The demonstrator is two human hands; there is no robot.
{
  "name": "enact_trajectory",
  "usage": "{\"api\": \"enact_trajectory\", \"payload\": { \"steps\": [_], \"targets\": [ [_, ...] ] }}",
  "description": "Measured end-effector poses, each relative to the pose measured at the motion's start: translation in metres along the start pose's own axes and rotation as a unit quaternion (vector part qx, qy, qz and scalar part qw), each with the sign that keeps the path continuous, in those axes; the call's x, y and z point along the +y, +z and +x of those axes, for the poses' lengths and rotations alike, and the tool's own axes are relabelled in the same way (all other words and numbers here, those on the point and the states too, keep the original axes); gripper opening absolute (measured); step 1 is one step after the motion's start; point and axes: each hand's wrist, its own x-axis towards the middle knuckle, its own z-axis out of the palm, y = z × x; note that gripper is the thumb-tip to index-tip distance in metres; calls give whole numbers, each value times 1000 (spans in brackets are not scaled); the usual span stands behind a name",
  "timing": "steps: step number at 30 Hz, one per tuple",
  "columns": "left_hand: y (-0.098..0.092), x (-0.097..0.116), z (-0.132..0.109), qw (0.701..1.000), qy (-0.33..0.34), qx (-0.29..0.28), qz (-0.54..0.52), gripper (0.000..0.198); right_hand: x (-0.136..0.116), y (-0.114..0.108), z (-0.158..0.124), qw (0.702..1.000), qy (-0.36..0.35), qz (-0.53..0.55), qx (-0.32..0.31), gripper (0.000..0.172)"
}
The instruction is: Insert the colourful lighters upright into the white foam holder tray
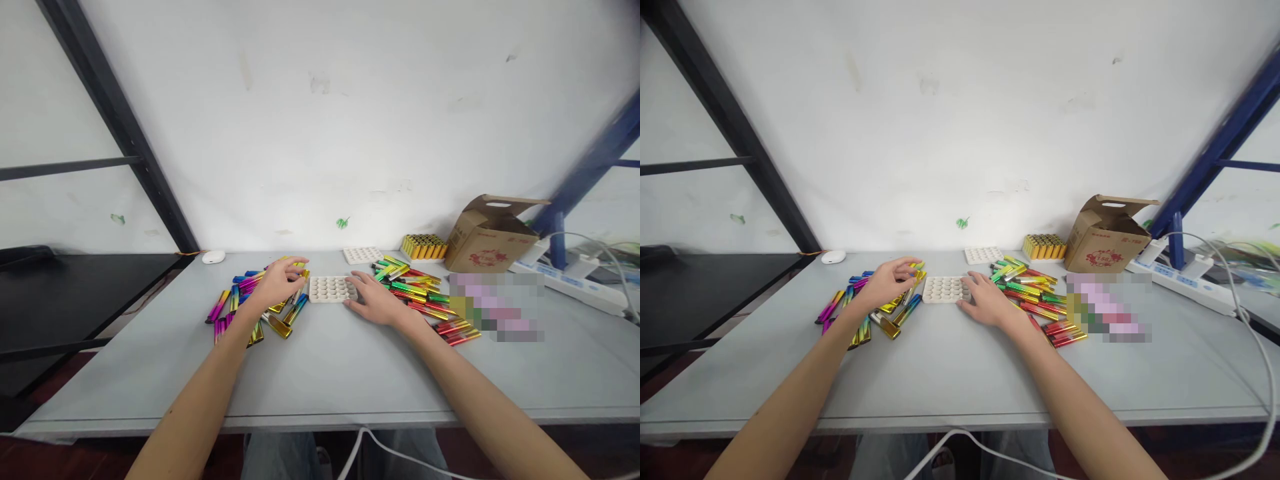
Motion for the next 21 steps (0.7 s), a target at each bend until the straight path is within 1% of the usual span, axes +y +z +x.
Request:
{"api": "enact_trajectory", "payload": {
  "steps": [2,5,7,9,11,14,16,17,19,21],
  "targets": [
    [1,3,0,998,5,6,-67,48,-3,-1,1,1000,-8,14,24,56],
    [5,10,-1,986,23,10,-168,50,-13,-5,1,994,-37,66,75,50],
    [9,14,-2,977,26,17,-212,51,-21,-7,1,987,-52,114,103,48],
    [14,17,-2,969,28,37,-244,47,-29,-6,2,976,-57,167,127,46],
    [20,20,-2,961,27,65,-269,42,-34,-3,3,963,-45,217,155,42],
    [28,23,-3,955,23,94,-280,39,-37,1,7,941,7,285,181,28],
    [32,25,-3,954,21,98,-281,38,-37,2,10,918,45,350,182,26],
    [33,26,-3,956,22,91,-280,37,-36,1,11,901,60,388,183,26],
    [35,27,-5,961,23,62,-270,36,-34,-3,14,863,82,462,190,29],
    [38,27,-6,970,27,17,-241,34,-33,-7,15,830,98,510,204,32]
  ]
}}
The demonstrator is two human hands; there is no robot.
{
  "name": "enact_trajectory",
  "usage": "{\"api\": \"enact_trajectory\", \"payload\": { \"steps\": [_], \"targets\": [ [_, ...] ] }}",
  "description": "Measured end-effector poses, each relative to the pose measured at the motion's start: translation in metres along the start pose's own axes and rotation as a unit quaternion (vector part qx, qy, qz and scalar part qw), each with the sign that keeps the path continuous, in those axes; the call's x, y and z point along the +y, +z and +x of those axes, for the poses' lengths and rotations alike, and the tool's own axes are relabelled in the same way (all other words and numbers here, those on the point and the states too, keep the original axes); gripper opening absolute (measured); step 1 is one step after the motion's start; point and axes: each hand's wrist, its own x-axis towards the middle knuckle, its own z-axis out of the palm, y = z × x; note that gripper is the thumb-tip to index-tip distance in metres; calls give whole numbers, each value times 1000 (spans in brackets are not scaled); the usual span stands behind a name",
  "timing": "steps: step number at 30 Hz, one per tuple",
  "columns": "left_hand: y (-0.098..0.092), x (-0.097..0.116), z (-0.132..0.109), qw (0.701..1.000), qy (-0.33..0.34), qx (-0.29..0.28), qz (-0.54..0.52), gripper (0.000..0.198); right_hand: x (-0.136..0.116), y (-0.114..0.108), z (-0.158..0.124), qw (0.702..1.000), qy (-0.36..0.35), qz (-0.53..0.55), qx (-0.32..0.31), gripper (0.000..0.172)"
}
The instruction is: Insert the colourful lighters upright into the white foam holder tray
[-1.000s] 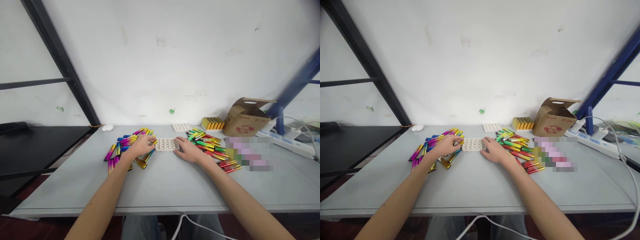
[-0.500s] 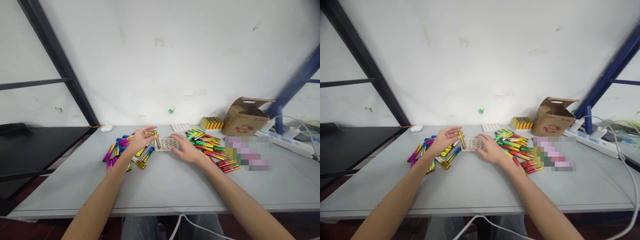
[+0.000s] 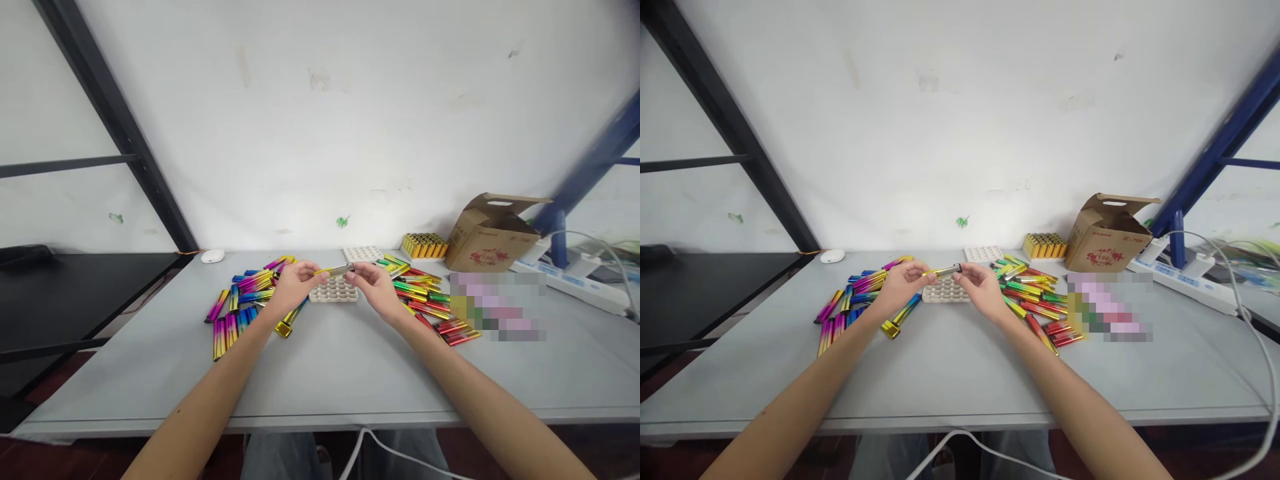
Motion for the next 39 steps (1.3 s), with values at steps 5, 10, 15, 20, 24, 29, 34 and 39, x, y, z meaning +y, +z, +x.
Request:
{"api": "enact_trajectory", "payload": {
  "steps": [5,10,15,20,24,29,34,39],
  "targets": [
    [10,-5,-5,996,13,-59,69,29,-6,1,-2,999,24,24,11,36],
    [15,-1,-8,987,46,-70,140,26,-6,6,-6,996,44,66,-49,37],
    [-3,-4,-5,946,77,-20,315,36,-11,1,-1,965,108,237,-5,32],
    [-20,-25,-2,877,93,-63,467,50,-15,-8,1,924,184,335,-26,25],
    [-20,-35,-5,848,72,-92,517,69,-11,-11,2,903,214,369,-54,30],
    [-16,-37,-9,834,63,-101,539,68,-8,-13,3,888,242,384,-80,47],
    [-17,-38,-7,826,60,-101,552,67,-7,-10,2,889,236,379,-103,46],
    [-16,-38,-7,836,52,-98,537,67,1,-4,2,899,244,351,-91,41]
  ]
}}
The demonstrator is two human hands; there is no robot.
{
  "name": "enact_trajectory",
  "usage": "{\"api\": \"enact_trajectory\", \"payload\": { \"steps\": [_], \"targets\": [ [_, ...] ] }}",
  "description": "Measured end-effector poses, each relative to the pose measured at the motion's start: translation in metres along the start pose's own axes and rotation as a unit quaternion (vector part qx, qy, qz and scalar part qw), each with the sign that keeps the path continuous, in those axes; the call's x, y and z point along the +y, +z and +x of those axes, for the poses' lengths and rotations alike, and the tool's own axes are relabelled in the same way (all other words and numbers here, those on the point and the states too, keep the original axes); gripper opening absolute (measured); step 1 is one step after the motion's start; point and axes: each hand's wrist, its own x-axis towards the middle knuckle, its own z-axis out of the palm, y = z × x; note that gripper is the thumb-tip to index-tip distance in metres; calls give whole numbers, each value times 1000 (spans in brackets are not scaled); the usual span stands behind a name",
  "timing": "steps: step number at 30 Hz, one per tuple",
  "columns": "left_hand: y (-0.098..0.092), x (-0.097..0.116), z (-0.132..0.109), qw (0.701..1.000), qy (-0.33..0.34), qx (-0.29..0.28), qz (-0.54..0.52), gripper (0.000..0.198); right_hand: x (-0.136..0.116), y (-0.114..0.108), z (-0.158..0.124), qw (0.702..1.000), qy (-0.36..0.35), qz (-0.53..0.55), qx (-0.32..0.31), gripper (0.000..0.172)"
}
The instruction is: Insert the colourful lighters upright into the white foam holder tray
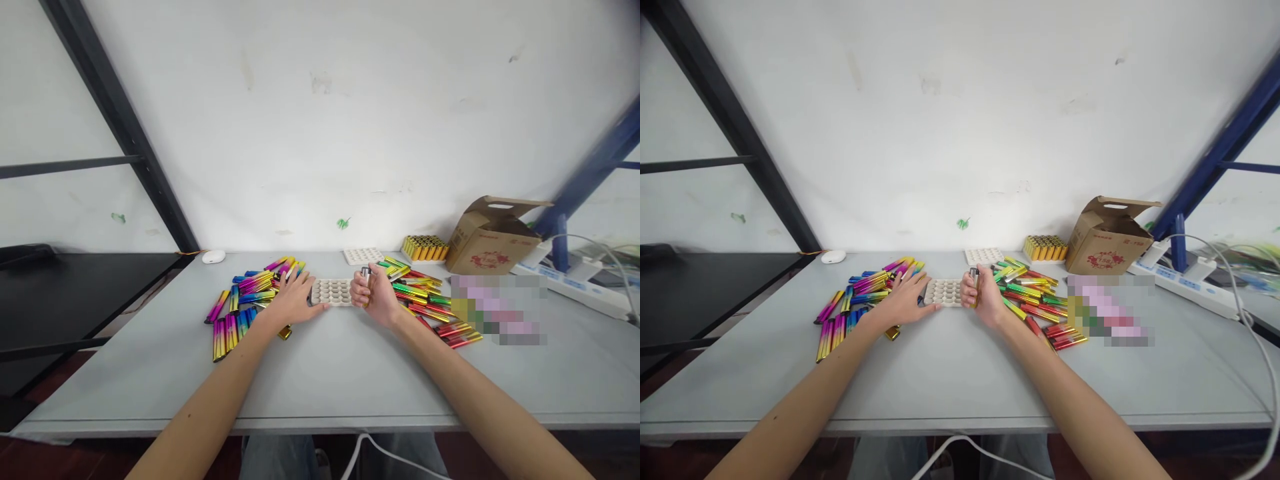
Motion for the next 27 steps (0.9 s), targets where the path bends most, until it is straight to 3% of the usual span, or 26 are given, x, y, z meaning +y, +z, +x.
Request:
{"api": "enact_trajectory", "payload": {
  "steps": [18,27],
  "targets": [
    [-2,14,-2,1000,15,8,-9,58,-1,1,-2,1000,2,7,13,41],
    [-2,17,-1,1000,21,-1,-8,64,-1,0,-2,1000,-10,11,11,40]
  ]
}}
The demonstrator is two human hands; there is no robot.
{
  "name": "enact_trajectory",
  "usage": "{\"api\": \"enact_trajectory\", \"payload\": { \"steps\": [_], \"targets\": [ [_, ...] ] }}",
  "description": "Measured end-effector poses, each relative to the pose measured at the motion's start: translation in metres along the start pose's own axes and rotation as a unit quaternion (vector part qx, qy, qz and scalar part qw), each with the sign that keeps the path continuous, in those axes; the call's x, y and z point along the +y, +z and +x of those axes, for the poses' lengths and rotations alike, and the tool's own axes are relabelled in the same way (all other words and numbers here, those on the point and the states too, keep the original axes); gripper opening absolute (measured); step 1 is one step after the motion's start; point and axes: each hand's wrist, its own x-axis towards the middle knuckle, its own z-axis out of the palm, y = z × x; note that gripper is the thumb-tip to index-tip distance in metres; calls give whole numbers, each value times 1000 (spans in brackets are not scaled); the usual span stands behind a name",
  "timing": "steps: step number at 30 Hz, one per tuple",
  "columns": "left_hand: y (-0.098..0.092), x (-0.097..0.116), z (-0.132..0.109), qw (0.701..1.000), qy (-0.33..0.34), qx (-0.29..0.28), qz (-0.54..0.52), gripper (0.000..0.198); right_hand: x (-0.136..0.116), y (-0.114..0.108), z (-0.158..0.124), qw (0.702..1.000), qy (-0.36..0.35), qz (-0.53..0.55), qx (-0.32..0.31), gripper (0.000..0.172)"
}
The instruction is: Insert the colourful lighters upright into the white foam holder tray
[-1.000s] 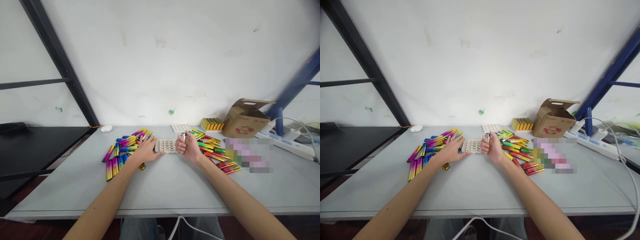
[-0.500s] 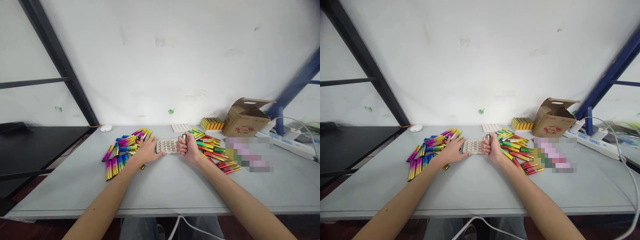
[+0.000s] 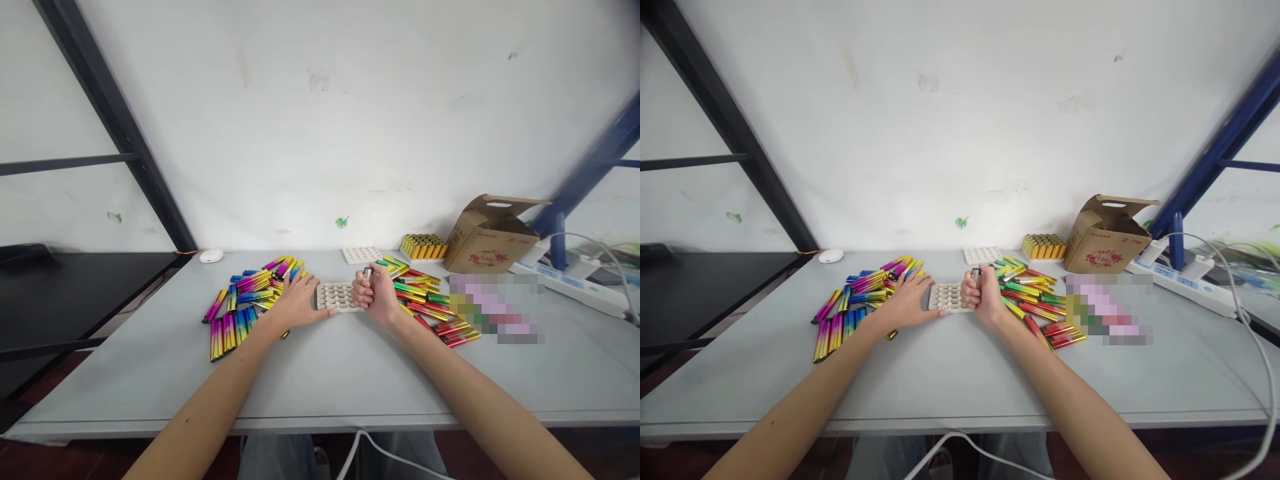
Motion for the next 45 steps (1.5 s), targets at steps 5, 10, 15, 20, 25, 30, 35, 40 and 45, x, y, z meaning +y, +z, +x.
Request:
{"api": "enact_trajectory", "payload": {
  "steps": [5,10,15,20,25,30,35,40,45],
  "targets": [
    [-2,-8,0,1000,5,-26,-12,79,0,-1,0,1000,6,-7,5,40],
    [-6,-14,0,999,17,-37,-31,87,0,1,-1,1000,1,-4,-1,41],
    [-10,-11,-1,998,16,-56,-19,78,0,3,-2,1000,6,0,6,41],
    [-10,-11,-2,998,19,-51,-18,78,-1,4,-2,1000,10,5,14,43],
    [-5,-12,-1,998,34,-41,-24,84,0,4,-2,1000,22,-2,12,44],
    [-3,-12,-1,998,35,-44,-17,85,1,4,-2,1000,20,-12,15,44],
    [-6,-13,-1,998,26,-60,-20,91,-1,3,-1,1000,-18,-19,13,35],
    [-7,-11,-1,997,29,-69,-12,89,0,5,1,992,-68,-95,55,18],
    [-5,-5,-1,997,38,-69,-9,84,5,5,5,919,-182,-331,112,32]
  ]
}}
